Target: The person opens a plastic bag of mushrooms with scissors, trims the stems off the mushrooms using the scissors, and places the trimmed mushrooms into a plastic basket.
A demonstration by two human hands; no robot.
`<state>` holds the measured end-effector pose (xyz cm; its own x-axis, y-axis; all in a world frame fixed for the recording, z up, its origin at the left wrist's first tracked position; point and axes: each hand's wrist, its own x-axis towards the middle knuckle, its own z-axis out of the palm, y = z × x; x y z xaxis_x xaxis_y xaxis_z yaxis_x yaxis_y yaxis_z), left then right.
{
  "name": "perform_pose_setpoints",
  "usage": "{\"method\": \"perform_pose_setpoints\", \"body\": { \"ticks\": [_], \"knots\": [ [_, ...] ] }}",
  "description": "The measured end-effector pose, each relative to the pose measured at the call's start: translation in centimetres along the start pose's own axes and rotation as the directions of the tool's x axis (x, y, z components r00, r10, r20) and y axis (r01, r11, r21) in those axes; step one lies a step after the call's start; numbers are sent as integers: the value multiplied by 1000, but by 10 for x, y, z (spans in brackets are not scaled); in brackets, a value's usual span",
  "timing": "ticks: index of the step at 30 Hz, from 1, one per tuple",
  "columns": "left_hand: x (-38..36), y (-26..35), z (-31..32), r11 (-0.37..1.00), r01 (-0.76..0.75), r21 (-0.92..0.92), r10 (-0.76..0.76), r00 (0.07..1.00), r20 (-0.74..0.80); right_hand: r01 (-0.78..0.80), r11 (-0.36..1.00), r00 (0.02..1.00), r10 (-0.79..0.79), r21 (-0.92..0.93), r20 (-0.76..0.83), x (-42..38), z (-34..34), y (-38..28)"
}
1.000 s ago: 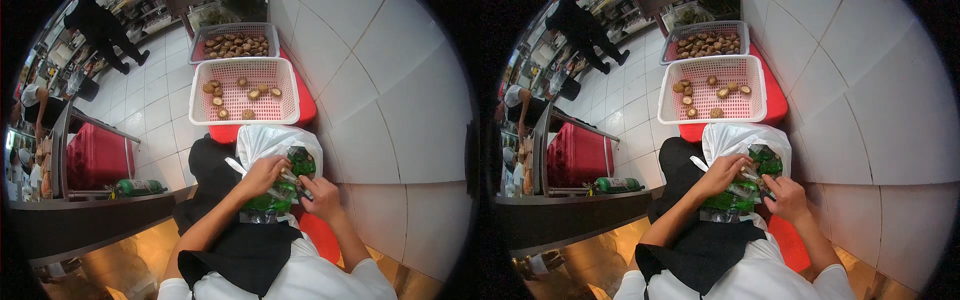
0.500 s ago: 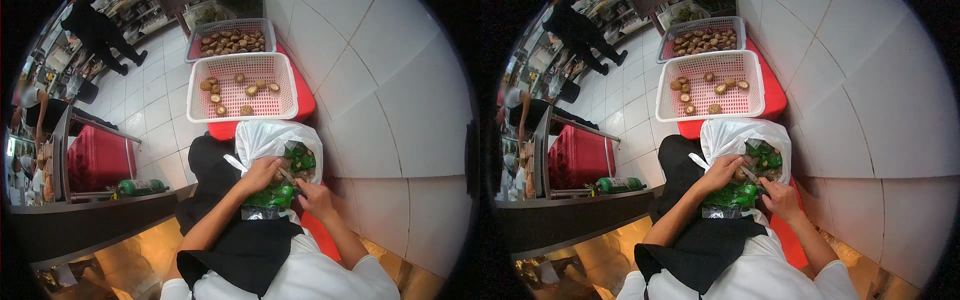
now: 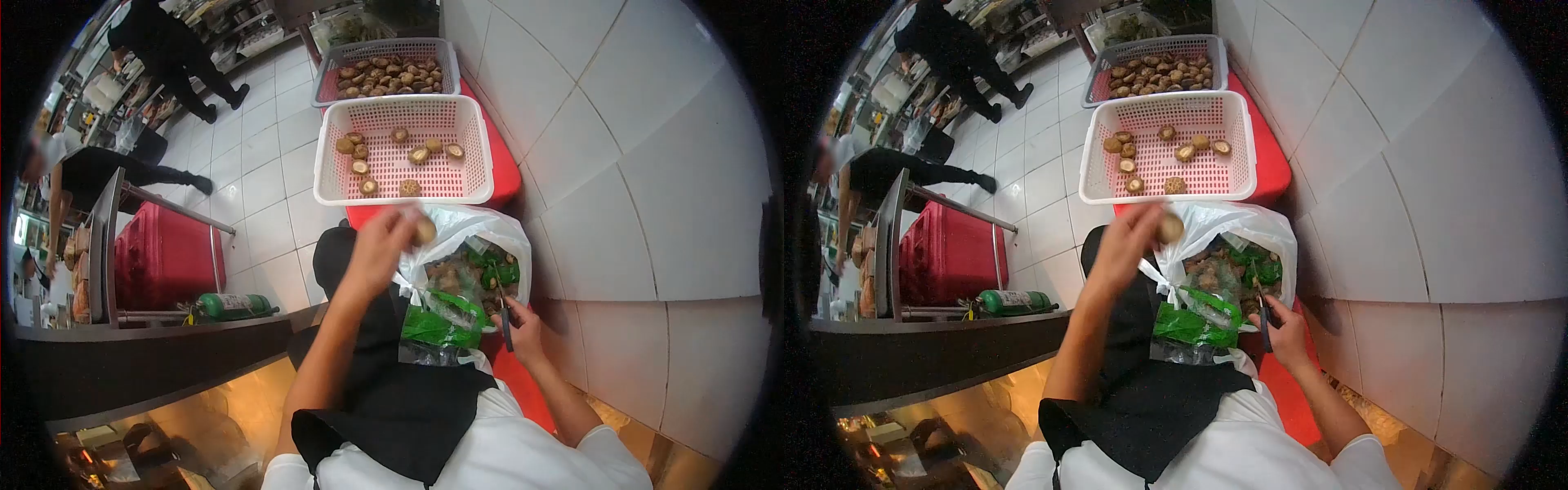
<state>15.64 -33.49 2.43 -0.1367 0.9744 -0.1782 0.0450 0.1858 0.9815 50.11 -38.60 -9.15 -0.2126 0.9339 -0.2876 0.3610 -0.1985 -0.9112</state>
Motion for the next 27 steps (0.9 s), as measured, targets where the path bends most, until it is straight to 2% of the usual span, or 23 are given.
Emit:
{"method": "perform_pose_setpoints", "body": {
  "ticks": [1,2,3,5,8,9,11,14,18,21,23,24,27],
  "knots": [
    [6,8,0,985,-144,-93,124,974,-192,41,999,999,-40,-16,11,2,0,1],
    [6,15,-2,987,-157,44,163,953,-255,82,996,996,-82,-30,18,4,2,4],
    [6,22,-6,971,-159,181,209,928,-309,123,991,992,-122,-42,25,6,4,2],
    [4,23,-13,936,-128,328,229,930,-289,107,992,994,-106,-60,29,5,4,-5],
    [-26,20,-11,924,-47,380,87,992,-88,119,991,993,-118,-58,12,5,9,-2],
    [-35,15,-8,899,-95,427,102,995,6,130,990,992,-130,-54,4,6,10,2],
    [-51,14,-7,880,-85,466,-47,963,265,141,986,990,-141,-88,10,9,10,9],
    [-70,20,1,864,-259,432,-20,839,544,118,991,993,-117,-65,16,7,10,2],
    [-70,-8,32,776,-495,390,195,777,598,73,997,997,-73,10,32,9,16,-1],
    [-64,-45,61,589,-556,587,150,789,597,133,991,991,-133,-4,18,8,21,-8],
    [-58,-62,72,357,-613,705,192,786,587,146,989,989,-146,-34,-5,7,25,-8],
    [-55,-70,76,230,-623,748,212,782,586,151,987,988,-152,-48,-17,7,27,-7],
    [-37,-90,83,24,-577,816,266,791,552,110,993,993,-112,-39,-40,8,31,-6]
  ]
}}
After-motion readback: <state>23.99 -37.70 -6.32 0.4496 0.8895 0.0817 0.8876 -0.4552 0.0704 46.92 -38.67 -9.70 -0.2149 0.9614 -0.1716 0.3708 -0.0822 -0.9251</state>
